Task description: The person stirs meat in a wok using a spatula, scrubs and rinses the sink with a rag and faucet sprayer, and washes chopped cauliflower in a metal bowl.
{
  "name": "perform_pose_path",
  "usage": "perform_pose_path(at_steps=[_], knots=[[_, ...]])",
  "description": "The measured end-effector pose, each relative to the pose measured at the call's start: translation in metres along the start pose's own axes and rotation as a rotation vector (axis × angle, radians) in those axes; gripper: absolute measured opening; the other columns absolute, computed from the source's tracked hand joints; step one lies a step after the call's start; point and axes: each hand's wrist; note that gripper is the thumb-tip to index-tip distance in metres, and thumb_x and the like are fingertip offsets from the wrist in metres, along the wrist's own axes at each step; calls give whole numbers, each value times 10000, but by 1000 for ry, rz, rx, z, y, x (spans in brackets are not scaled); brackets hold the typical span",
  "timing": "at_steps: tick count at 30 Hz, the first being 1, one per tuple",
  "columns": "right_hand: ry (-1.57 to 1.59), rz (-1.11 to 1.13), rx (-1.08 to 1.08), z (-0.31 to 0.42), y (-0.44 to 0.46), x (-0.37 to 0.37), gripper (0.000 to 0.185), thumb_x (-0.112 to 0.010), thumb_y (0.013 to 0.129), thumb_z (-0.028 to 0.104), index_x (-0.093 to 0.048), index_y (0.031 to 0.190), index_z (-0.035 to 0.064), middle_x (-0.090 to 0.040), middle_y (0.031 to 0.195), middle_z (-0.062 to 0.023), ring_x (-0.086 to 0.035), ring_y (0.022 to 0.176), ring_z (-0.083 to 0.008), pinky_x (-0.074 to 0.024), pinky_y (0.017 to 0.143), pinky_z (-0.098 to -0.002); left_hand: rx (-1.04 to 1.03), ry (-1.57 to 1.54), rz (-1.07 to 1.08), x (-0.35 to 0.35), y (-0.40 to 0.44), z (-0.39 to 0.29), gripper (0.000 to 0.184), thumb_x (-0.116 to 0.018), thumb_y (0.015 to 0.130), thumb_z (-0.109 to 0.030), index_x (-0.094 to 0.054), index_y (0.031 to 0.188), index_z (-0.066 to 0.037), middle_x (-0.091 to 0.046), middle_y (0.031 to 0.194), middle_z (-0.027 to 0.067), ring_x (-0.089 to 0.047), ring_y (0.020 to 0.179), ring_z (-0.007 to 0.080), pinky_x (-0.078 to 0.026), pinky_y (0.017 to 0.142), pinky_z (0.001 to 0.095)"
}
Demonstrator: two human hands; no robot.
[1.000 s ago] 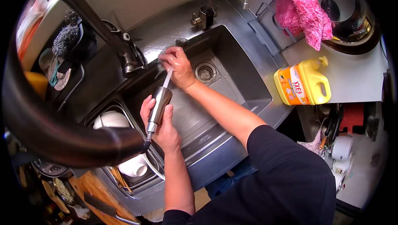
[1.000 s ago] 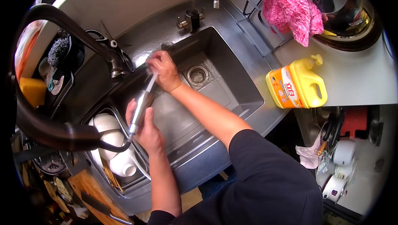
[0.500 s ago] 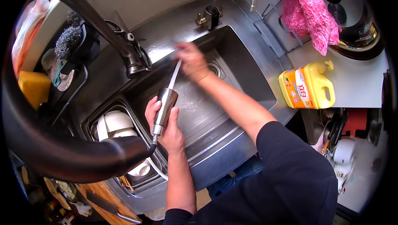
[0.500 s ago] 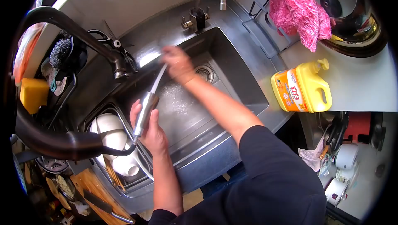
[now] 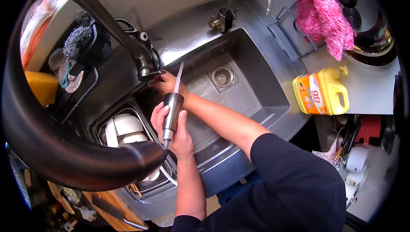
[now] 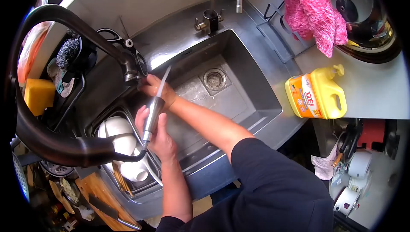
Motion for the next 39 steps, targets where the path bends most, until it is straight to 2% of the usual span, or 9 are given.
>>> perform_pose_path(at_steps=[3,8,11,20,26,33,36,37,39], knots=[[-117,205,-49,-20,13,69,91,-674,835,103,-668,920,72,-652,1015,-136,-664,966,-339,-572,797,-401,-6,64,55,0,-2,1,409,-813,844,1,-630,1204,-60,-546,1345,163,-567,1220,273,-453,1057,377],[-725,58,-369,-82,4,210,83,-699,840,48,-729,909,83,-644,1157,-112,-685,1002,-329,-597,828,-399,78,-68,140,-11,-11,-1,417,-820,839,-11,-628,1205,-68,-548,1343,160,-549,1238,283,-422,1079,387],[-814,-18,-247,-89,15,249,160,-687,846,14,-712,1002,36,-615,1156,-145,-674,981,-362,-582,854,-425,99,-138,183,-17,-16,-2,435,-816,838,-8,-622,1222,-73,-547,1353,147,-540,1259,279,-418,1095,396],[-1019,512,-163,-114,-28,251,101,-570,865,8,-650,919,-24,-627,1128,-186,-659,1016,-354,-605,818,-433,62,-117,236,-19,-15,-5,442,-803,820,37,-642,1220,-61,-579,1336,138,-557,1255,274,-434,1095,400],[-1101,598,-397,-113,-56,242,113,-553,893,26,-629,956,-30,-613,1051,-190,-672,991,-360,-620,773,-464,107,-206,291,-23,-20,-7,448,-801,815,55,-631,1210,-73,-571,1348,148,-573,1236,267,-483,1063,392],[-1051,448,-35,-85,9,269,124,-593,823,66,-629,928,11,-606,1023,-162,-630,977,-365,-564,817,-461,90,-239,295,-29,-22,-12,456,-810,825,36,-616,1220,-81,-554,1373,152,-559,1256,272,-480,1067,397],[-1209,795,-4,-134,-34,249,192,-575,857,128,-694,972,31,-649,1086,-147,-629,1022,-338,-533,877,-460,130,-222,276,-27,-22,-15,455,-813,825,29,-613,1218,-82,-555,1372,151,-550,1268,276,-472,1074,400],[-1279,794,233,-142,-45,243,211,-579,842,161,-717,950,44,-633,1023,-146,-604,1042,-315,-537,872,-377,140,-187,273,-24,-21,-16,453,-813,825,29,-613,1217,-81,-556,1371,150,-548,1271,277,-468,1078,402],[-1295,1129,95,-132,-68,243,242,-596,889,238,-770,935,77,-672,1052,-105,-608,1086,-285,-517,870,-401,140,-193,237,-20,-18,-14,450,-811,827,23,-613,1219,-77,-558,1370,151,-544,1276,279,-452,1090,404]])
Point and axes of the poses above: each hand's wrist, its own y-axis towards the middle knuckle, its own x-axis out of the back of the hand, z = x × y
